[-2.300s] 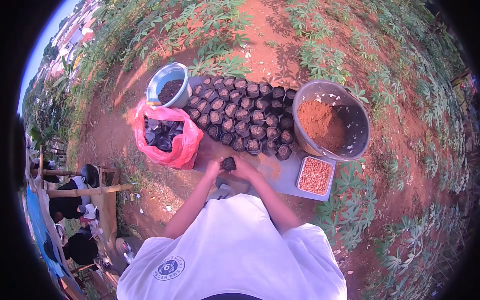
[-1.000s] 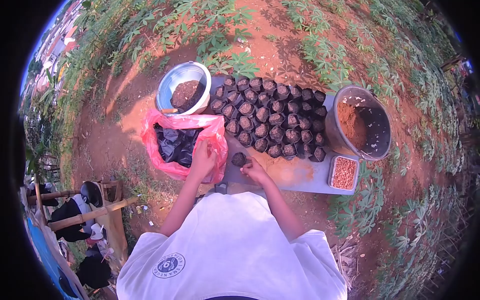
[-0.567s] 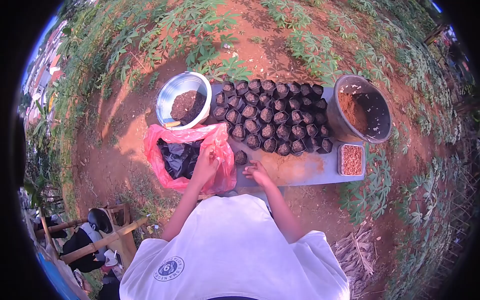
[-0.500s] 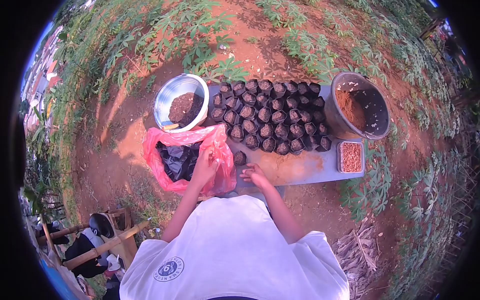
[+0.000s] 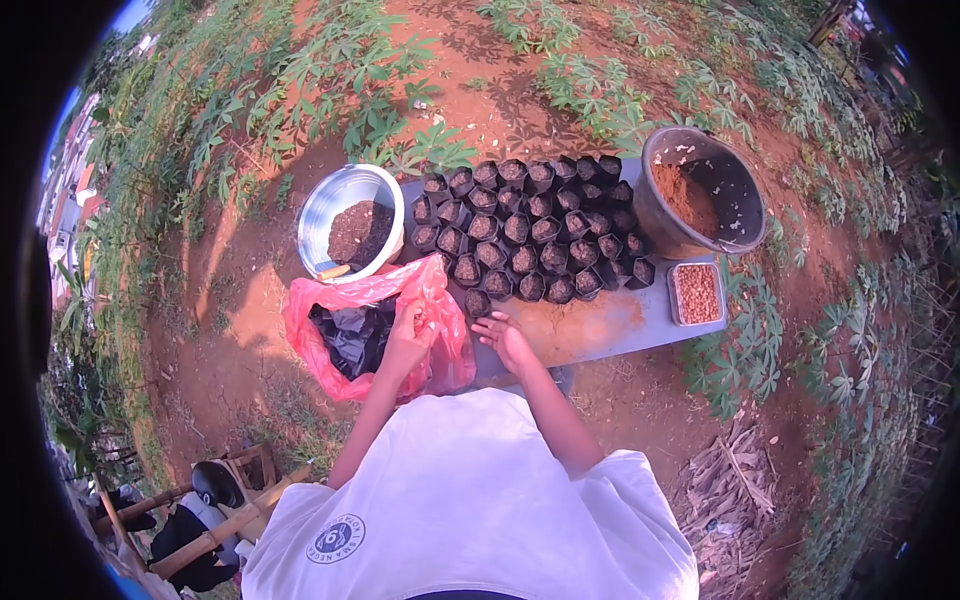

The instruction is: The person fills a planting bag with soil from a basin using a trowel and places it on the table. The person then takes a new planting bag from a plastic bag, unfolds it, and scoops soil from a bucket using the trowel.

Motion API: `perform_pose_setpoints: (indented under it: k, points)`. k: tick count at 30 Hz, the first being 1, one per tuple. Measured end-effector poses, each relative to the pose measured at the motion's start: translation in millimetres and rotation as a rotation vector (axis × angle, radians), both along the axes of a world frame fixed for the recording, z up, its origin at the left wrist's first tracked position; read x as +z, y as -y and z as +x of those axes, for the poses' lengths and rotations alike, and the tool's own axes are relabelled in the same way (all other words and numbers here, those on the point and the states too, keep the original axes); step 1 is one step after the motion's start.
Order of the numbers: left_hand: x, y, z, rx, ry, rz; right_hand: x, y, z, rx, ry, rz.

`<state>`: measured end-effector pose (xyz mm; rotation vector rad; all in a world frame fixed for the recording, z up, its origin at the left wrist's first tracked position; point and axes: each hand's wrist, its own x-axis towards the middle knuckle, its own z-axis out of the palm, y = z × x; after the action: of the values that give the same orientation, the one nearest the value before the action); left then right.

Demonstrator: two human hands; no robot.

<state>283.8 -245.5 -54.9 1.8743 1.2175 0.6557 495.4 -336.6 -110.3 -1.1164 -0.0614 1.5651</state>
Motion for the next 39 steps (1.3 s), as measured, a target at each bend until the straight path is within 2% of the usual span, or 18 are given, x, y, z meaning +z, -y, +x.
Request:
perform_pose_setpoints:
  k: [8,10,12,13,15,16,19,20,24,27,29,30,31,33,34,36,39]
  points:
    - [7,-2,-3,-0.015,0.028,0.076,-2,-2,0,-0.045,-0.059,0.062]
    - [7,-3,-5,-0.039,0.116,0.074,2,0,-2,-0.041,-0.049,0.056]
    - [11,-2,-7,-0.014,0.169,-0.005,7,1,-3,0.078,0.179,-0.072]
    - [15,-1,-8,0.015,0.222,-0.081,10,2,-2,0.069,0.176,-0.074]
    - [24,1,-9,0.063,0.235,-0.095,16,5,0,0.306,0.467,-0.148]
    - [28,4,-10,0.123,0.248,-0.112,18,8,-1,0.302,0.462,-0.155]
    - [32,11,-16,0.211,0.287,-0.093,35,17,-2,0.413,0.606,-0.052]
    - [32,13,-17,0.216,0.289,-0.097,43,19,-2,0.490,0.747,0.049]
    - [32,18,-25,0.337,0.291,-0.103,115,11,0,0.617,1.142,0.357]
    - [50,24,-26,0.391,0.183,-0.012,160,-5,6,0.646,1.154,0.493]
    - [66,32,-24,0.365,0.029,-0.148,187,-17,6,0.649,1.136,0.587]
    - [64,37,-24,0.395,0.018,-0.145,198,-22,7,0.637,1.137,0.648]
    - [61,42,-23,0.322,-0.039,-0.108,205,-27,8,0.695,1.120,0.675]
    - [59,51,-22,0.174,-0.162,-0.079,208,-38,3,0.732,1.112,0.793]
    - [64,52,-19,0.209,-0.173,-0.075,208,-45,-1,0.733,1.123,0.892]
    - [73,62,-13,0.102,-0.143,-0.209,189,-55,-12,0.771,1.077,0.995]
    - [82,65,-6,0.143,-0.159,-0.257,172,-70,-28,0.806,1.049,1.083]
